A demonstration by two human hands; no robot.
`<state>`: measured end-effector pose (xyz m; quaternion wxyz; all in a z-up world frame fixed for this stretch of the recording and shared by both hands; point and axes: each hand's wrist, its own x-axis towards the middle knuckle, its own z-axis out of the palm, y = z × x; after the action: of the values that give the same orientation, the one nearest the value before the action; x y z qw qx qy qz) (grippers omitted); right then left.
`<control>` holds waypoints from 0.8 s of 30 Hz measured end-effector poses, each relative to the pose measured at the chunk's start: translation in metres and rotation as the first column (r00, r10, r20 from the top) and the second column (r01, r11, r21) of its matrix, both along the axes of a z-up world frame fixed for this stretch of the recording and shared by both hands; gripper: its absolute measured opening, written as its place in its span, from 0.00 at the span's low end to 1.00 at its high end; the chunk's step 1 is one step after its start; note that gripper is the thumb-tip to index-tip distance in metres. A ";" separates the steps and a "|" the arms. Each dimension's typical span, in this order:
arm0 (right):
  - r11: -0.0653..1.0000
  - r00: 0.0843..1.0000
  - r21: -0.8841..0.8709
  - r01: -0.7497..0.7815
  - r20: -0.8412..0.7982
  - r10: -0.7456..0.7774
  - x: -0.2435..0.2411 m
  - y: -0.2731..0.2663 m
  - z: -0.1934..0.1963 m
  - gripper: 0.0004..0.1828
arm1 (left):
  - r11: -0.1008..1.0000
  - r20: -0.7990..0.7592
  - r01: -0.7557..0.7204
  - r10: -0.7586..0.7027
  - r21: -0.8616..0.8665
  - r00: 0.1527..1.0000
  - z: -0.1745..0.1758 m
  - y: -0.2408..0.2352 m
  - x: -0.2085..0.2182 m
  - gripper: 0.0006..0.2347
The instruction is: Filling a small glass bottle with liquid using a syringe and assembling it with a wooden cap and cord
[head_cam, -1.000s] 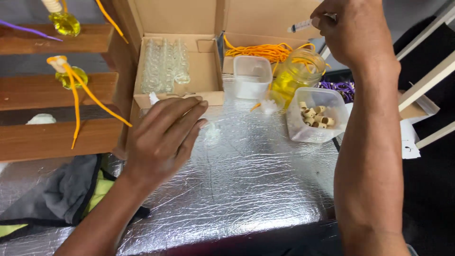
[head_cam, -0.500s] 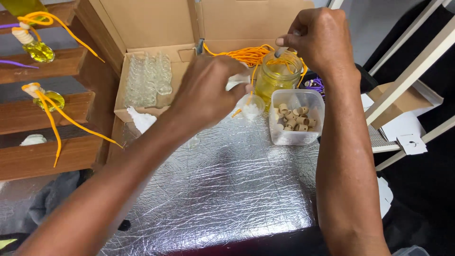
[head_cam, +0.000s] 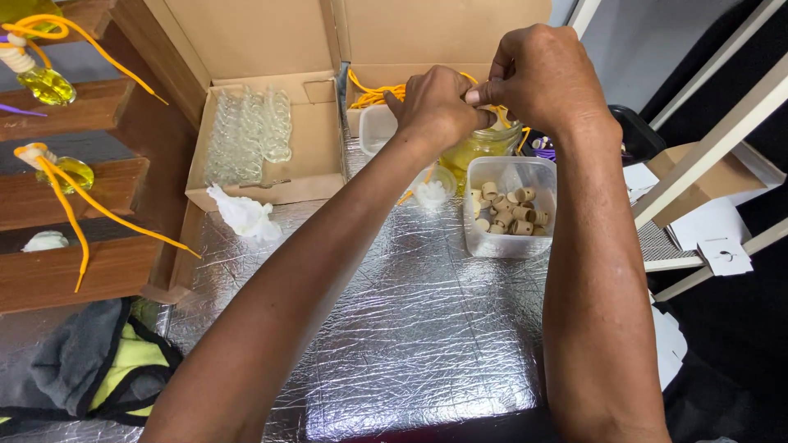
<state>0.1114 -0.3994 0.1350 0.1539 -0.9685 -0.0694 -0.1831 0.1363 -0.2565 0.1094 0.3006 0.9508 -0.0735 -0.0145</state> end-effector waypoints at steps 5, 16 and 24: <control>0.998 0.996 0.054 -0.021 -0.081 0.025 -0.008 0.015 0.009 0.09 | 0.999 -0.035 -0.038 0.037 -0.032 0.999 0.001 -0.004 0.005 0.12; 0.993 0.986 0.064 -0.098 -0.131 0.106 0.001 0.006 -0.007 0.03 | 1.000 -0.031 -0.007 0.007 0.008 1.000 -0.006 -0.004 0.011 0.11; 0.999 0.983 -0.027 -0.024 -0.181 0.019 0.017 -0.006 -0.025 0.04 | 0.998 0.029 0.000 -0.002 0.065 1.000 -0.011 -0.004 0.012 0.11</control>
<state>0.1280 -0.4050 0.1098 0.1477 -0.9824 -0.0684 -0.0917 0.1484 -0.2606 0.0986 0.2684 0.9601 -0.0781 -0.0030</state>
